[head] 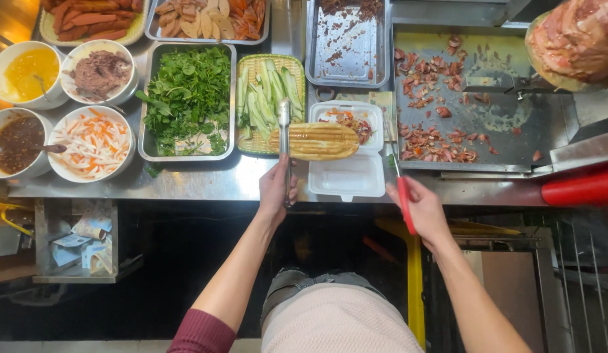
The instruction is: The person assembles a meal in a white styrofoam container by adding various ingredients from metal trays, including sliced cucumbers, shredded carrots, sliced meat, and fresh herbs. They use tongs to place the items and scissors to cut a grilled bread item into the container.
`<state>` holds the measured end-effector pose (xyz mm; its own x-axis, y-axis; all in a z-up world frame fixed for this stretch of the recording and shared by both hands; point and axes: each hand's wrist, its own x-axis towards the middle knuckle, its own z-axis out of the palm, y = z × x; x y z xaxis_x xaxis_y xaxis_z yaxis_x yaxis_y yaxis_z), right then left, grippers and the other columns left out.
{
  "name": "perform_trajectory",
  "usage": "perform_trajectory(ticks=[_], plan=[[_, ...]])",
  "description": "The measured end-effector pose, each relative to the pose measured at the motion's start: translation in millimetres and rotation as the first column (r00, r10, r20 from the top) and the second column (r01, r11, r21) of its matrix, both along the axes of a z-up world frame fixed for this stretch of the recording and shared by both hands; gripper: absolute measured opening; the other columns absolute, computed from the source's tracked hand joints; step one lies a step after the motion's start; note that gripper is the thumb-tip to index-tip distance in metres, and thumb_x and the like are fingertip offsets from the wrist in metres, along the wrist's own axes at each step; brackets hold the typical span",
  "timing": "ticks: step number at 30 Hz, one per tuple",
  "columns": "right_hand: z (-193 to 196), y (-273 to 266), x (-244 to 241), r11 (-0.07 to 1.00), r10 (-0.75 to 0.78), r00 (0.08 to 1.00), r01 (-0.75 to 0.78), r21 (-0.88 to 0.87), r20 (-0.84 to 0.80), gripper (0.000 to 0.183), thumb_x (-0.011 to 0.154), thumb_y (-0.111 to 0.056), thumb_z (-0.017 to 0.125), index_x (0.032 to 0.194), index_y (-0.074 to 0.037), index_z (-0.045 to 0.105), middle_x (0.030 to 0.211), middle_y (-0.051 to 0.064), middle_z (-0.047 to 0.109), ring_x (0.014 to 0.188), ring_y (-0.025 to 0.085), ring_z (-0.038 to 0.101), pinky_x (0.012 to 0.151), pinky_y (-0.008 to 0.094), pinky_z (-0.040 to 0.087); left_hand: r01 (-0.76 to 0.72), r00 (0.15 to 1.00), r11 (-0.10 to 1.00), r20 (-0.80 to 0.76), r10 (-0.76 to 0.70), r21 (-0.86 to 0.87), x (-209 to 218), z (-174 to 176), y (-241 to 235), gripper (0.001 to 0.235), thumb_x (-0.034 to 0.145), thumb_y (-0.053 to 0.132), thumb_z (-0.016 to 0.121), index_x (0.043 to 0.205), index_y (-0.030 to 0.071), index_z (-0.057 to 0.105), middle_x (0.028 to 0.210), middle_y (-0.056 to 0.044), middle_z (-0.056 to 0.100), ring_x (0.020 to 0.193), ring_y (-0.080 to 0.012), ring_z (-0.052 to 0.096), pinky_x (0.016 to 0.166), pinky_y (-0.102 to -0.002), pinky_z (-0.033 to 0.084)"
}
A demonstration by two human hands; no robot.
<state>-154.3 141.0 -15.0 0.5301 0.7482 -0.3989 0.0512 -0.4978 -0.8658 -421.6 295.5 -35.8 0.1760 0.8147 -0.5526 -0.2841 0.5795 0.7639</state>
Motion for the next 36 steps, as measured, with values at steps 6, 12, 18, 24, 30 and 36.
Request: perform_trajectory(ticks=[6,12,18,24,30,36], plan=[[19,-36,-58,0.996,-0.014,0.83,-0.039,-0.084,-0.558,0.064,0.095,-0.041,0.068,0.142,0.001,0.057,0.085,0.01,0.062,0.07,0.02,0.063,0.069,0.042,0.064,-0.001,1.0,0.992,0.013,0.003,-0.129,23,32,-36,0.043,0.103,0.047,0.06,0.104,0.004,0.064,0.059,-0.004,0.044,0.034,-0.0116,0.041,0.028,-0.024,0.031],[12,-26,-80,0.99,-0.127,0.839,0.07,-0.125,-0.529,0.048,0.096,-0.036,0.074,0.124,0.002,0.069,0.072,0.009,0.057,0.054,0.015,0.057,0.047,0.029,0.054,-0.004,0.998,0.985,-0.062,-0.007,-0.171,13,18,-51,0.04,0.104,0.045,0.06,0.103,0.005,0.063,0.06,-0.004,0.044,0.035,-0.0127,0.042,0.029,-0.026,0.032],[5,-41,-99,0.979,-0.147,0.863,0.058,-0.195,-0.484,0.039,0.094,-0.037,0.078,0.105,0.0,0.074,0.064,0.009,0.058,0.047,0.015,0.056,0.041,0.028,0.05,-0.022,0.992,0.974,-0.122,-0.006,-0.225,-7,25,-67,0.041,0.102,0.043,0.063,0.101,0.002,0.066,0.057,-0.006,0.045,0.035,-0.0136,0.043,0.029,-0.027,0.033],[21,-37,-109,0.982,-0.112,0.872,0.023,-0.188,-0.477,0.038,0.094,-0.034,0.079,0.098,0.003,0.071,0.058,0.007,0.054,0.042,0.012,0.051,0.037,0.024,0.045,-0.06,0.988,0.964,-0.151,0.021,-0.261,-19,25,-77,0.039,0.102,0.041,0.064,0.101,0.002,0.066,0.057,-0.007,0.045,0.035,-0.0144,0.042,0.029,-0.027,0.033],[21,-53,-110,0.991,-0.048,0.799,-0.037,-0.129,-0.599,0.059,0.099,-0.04,0.068,0.135,0.005,0.058,0.073,0.006,0.055,0.059,0.011,0.057,0.053,0.025,0.05,-0.026,0.995,0.966,-0.099,0.0,-0.256,-7,35,-68,0.041,0.101,0.042,0.064,0.102,0.001,0.065,0.057,-0.006,0.044,0.036,-0.0132,0.042,0.03,-0.027,0.032],[35,-44,-117,0.982,-0.125,0.852,0.032,-0.187,-0.508,0.044,0.097,-0.035,0.074,0.116,0.004,0.069,0.061,0.007,0.053,0.044,0.012,0.051,0.04,0.025,0.043,0.011,0.994,0.972,-0.102,-0.036,-0.234,-10,35,-65,0.042,0.101,0.043,0.065,0.102,0.001,0.065,0.057,-0.006,0.044,0.036,-0.0129,0.042,0.031,-0.027,0.032]])
